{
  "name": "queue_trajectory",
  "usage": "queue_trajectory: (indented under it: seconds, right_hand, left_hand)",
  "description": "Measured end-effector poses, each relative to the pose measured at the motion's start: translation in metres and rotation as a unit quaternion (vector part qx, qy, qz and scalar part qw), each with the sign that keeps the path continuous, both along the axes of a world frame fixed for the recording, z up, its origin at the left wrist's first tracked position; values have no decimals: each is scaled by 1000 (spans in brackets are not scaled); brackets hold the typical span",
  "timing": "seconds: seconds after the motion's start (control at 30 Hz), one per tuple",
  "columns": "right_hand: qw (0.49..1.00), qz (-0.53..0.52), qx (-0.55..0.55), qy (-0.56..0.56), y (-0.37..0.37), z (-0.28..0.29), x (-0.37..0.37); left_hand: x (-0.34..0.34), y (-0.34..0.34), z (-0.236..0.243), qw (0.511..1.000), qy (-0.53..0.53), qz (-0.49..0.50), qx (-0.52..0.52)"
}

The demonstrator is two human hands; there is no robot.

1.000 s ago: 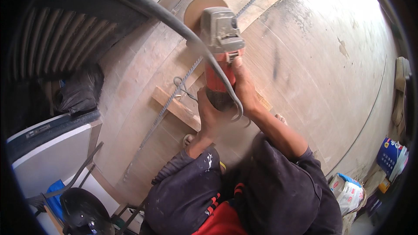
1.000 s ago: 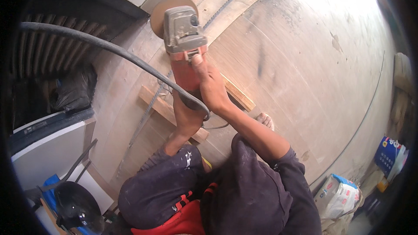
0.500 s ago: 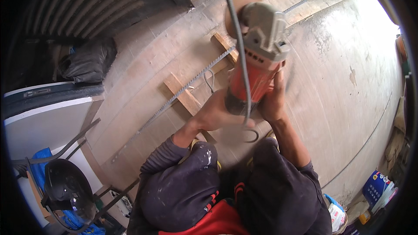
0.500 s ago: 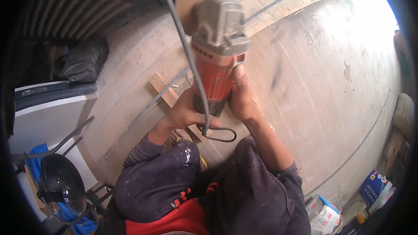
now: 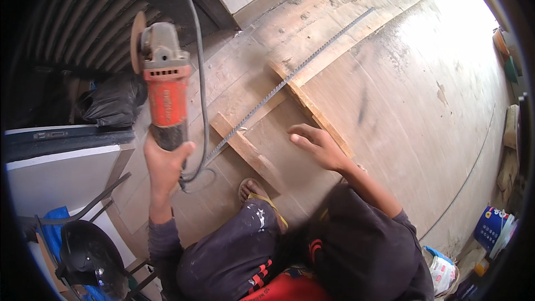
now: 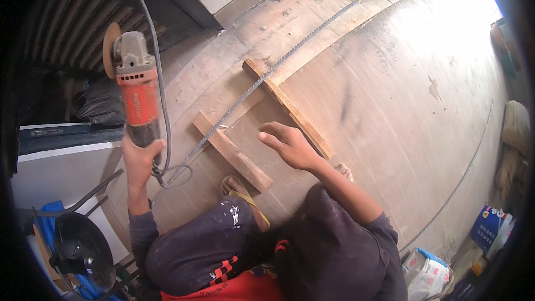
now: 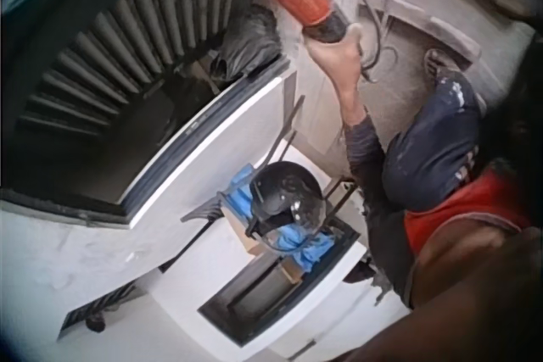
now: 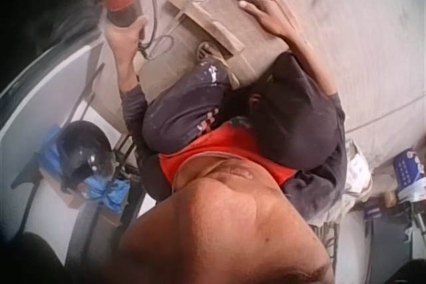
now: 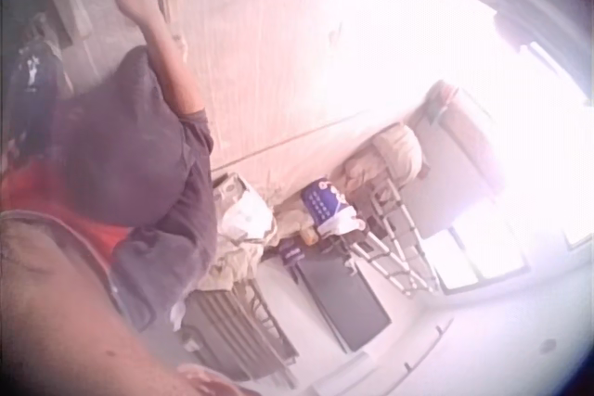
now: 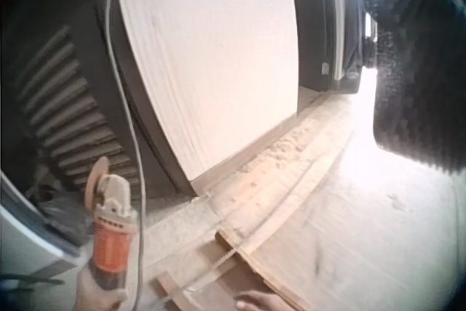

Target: The person uses an angle grinder to cut a long metal rod into shorter pieces. They position the rod on wooden supports, cut it while sparks fly, and then move the cut pieces aside.

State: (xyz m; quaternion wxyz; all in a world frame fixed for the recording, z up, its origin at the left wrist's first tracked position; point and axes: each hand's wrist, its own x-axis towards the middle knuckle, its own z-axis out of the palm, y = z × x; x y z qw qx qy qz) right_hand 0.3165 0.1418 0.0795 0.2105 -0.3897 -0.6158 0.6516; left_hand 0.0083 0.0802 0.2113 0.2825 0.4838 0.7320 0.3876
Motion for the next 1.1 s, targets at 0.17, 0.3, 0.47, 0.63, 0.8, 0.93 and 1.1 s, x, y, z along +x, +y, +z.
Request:
queue_trajectory:
  seconds: [0.17, 0.3, 0.47, 0.63, 0.8, 0.93, 1.1]
  right_hand:
    - [998, -36, -22, -53, -16, -18, 16]
    - [996, -23, -13, -84, -18, -13, 7]
    - [995, -9, 18, -100, -16, -16, -13]
    - [994, 32, 4, -108, -25, -27, -32]
    - [991, 45, -9, -128, -29, -27, -38]
    - [989, 29, 11, -145, -23, -23, -33]
    - [985, 2, 37, -169, -7, -21, -31]
  left_hand:
    - [-62, 7, -34, 991, 78, 100, 41]
    - [-94, -5, -78, 985, 49, 167, 17]
    - [-109, -18, -125, 983, 8, 184, 14]
    - [-114, -4, -134, 946, 224, 190, -134]
    - [-133, 21, -157, 934, 300, 94, -172]
    - [-141, 59, -154, 917, 350, 22, -189]
    - [-154, 94, -178, 915, 376, -62, -131]
